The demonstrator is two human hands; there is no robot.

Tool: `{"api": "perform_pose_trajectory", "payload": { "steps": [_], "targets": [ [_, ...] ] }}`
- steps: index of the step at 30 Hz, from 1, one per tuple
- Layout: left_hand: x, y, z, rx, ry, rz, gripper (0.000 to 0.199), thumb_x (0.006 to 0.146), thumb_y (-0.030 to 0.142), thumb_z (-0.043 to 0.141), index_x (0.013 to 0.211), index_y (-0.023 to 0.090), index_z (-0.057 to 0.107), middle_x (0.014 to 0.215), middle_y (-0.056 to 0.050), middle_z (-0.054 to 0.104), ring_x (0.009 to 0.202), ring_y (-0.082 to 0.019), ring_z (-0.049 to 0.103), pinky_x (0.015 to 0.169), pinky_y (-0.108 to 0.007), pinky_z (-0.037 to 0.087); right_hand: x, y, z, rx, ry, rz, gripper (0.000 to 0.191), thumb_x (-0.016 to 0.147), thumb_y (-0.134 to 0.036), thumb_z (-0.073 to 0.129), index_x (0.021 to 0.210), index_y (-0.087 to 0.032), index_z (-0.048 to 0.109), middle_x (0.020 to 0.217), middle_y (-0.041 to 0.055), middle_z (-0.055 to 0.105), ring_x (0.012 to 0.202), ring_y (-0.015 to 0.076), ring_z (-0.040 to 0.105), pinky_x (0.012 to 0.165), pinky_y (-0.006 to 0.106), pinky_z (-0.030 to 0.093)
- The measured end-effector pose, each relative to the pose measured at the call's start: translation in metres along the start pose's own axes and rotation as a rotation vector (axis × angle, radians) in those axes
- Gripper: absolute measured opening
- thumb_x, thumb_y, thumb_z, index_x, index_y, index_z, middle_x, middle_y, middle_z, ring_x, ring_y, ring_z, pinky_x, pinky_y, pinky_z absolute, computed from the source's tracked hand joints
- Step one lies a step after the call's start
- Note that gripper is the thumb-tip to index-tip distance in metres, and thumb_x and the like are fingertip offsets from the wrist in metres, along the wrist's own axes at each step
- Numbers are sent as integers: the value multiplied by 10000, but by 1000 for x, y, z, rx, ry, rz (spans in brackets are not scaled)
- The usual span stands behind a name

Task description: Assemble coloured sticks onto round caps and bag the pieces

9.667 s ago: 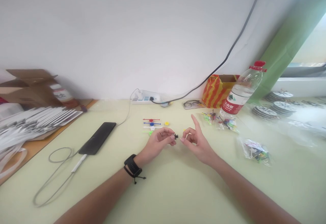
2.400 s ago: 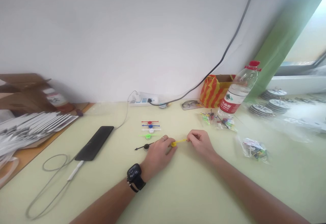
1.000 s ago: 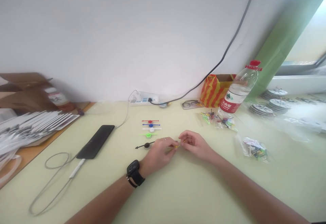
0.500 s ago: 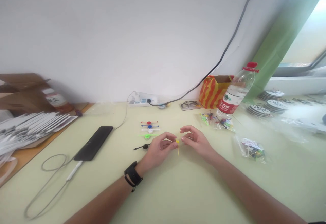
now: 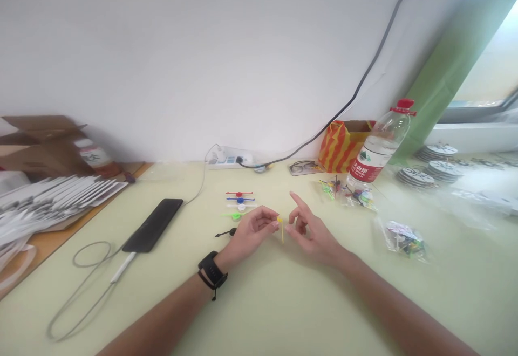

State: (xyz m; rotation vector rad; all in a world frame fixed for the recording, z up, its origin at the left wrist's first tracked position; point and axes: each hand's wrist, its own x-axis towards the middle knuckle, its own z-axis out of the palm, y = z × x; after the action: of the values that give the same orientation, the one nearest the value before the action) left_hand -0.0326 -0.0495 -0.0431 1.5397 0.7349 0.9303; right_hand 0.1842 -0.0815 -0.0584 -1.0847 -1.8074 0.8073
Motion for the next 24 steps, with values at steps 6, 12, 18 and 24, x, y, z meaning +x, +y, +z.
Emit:
{"api": "perform_pose_trajectory", "payload": {
  "steps": [6,12,18,24],
  "targets": [
    [1,-3,0,-28,5,-7,296,875,407,759,1043,173,691,984,-75,692,931,-204,676,883,-386,586,2,3,-8,69,-119,65,479,983,-405,425,546,-213,385,571,-25,309,527,125,284,494,285,262],
    [-1,-1,0,-11,-13,-10,286,898,406,736,1056,172,690,986,-75,693,916,-200,686,886,-383,579,6,-4,-5,140,-2,78,272,932,-420,605,774,-212,529,730,-3,555,658,146,512,595,271,420],
    [-2,0,1,-9,-30,-13,297,895,432,734,1036,175,688,1030,-87,708,958,-217,694,876,-367,569,5,-8,2,225,-23,88,264,902,-419,679,1070,-239,585,974,52,691,829,187,654,735,324,536],
    [-1,-1,-1,-10,-17,-15,302,891,432,740,1051,181,693,1016,-83,710,943,-215,696,879,-377,572,3,-5,1,145,-1,58,415,934,-390,634,1315,-265,524,941,37,664,756,173,631,686,314,534]
  ]
}}
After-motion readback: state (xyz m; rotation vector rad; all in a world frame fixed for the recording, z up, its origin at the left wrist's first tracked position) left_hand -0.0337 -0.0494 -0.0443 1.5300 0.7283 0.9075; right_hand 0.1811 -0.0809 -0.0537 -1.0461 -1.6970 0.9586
